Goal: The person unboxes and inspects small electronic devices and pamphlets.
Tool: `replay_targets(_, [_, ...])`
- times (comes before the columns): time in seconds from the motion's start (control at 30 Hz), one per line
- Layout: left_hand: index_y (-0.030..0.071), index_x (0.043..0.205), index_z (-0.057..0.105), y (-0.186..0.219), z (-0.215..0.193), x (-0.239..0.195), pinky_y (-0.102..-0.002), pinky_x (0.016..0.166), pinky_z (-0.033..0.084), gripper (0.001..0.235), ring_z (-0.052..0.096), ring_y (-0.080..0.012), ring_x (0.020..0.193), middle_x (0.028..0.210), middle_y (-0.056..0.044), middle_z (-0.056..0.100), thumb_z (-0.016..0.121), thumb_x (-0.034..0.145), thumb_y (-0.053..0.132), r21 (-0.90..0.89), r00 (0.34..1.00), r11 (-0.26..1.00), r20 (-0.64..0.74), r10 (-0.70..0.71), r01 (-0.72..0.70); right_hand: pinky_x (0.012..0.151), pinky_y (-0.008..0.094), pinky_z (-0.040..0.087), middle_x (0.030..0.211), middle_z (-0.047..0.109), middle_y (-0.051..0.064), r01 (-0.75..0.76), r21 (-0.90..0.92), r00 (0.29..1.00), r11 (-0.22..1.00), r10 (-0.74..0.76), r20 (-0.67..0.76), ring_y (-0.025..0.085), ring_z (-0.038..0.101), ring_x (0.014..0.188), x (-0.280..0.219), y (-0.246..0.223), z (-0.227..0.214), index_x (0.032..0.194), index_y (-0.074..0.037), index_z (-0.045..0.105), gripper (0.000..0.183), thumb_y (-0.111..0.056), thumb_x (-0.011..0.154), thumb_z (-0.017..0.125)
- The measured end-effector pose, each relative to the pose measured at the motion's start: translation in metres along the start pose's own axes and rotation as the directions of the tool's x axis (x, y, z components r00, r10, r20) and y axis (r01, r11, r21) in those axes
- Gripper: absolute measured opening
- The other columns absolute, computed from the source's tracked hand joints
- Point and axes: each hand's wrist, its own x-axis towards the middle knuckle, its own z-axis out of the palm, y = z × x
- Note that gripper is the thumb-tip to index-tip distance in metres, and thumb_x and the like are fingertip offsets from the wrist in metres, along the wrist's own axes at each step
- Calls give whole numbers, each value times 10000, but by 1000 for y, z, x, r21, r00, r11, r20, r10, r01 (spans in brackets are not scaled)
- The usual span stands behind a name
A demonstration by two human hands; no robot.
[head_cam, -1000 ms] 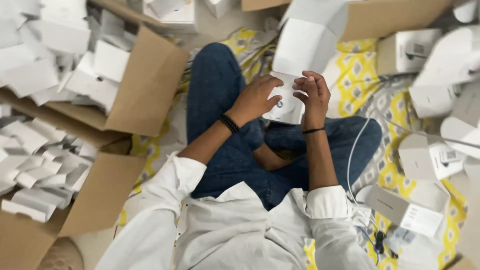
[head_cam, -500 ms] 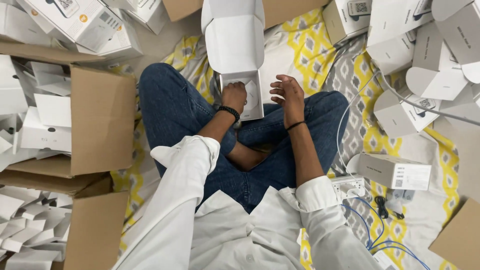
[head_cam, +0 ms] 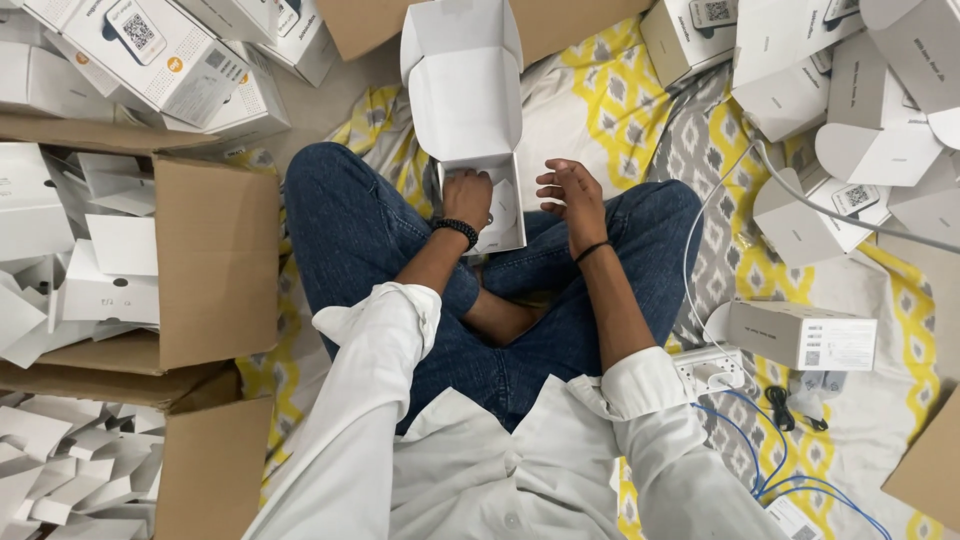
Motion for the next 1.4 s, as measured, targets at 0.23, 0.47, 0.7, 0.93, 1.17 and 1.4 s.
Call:
replay_targets(0.23, [135,980,739,-1,-24,-10,-427,880,510,322,648,-298,1044,1050,-125,697,854,708,262,130,996,988,-17,92,-89,801,295,560,1020,708,48,2,-15,1000,1000,-2,14,140,666,928,2,3,0,1218,-92,656,344,-360,1044,531])
replay_targets(0.47, [70,1060,629,-16,-98,-26,-448,811,541,225,722,-318,922,951,-138,749,734,861,55,-364,996,930,-82,34,-61,798,292,557,1043,705,27,13,-42,1000,999,-14,-15,129,656,941,5,2,4,1225,-89,652,347,-362,1027,571])
replay_targets(0.7, [28,1150,600,-29,-128,-46,-285,773,582,324,721,-167,903,1031,-133,758,753,869,80,-993,997,85,76,-30,78,764,263,557,1006,718,26,36,-46,995,998,-31,95,101,674,889,9,10,24,1212,-82,628,311,-180,932,724])
replay_targets(0.93, [-44,1155,675,-34,-111,-39,-273,850,570,259,715,-155,974,1092,-137,757,725,926,65,-986,978,158,-82,-190,-52,660,248,539,866,707,27,140,-64,988,988,-144,-55,97,633,742,21,25,1,1111,-47,698,132,-110,998,674])
replay_targets(1.17, [-45,1233,649,-44,-115,-40,-262,864,590,295,726,-134,953,1099,-103,754,676,970,88,-994,925,-59,-59,-375,-87,679,322,623,982,719,32,224,247,906,943,-108,-410,131,704,806,29,20,-28,1183,-86,575,173,-61,1015,602])
replay_targets(1.4, [-6,1280,657,-32,-112,-38,-262,749,567,317,688,-103,878,1044,-70,756,613,998,132,-1000,951,-3,2,-309,1,759,354,667,1001,726,101,155,207,988,966,-146,-55,176,753,870,8,0,15,1373,-78,545,369,-43,1006,539])
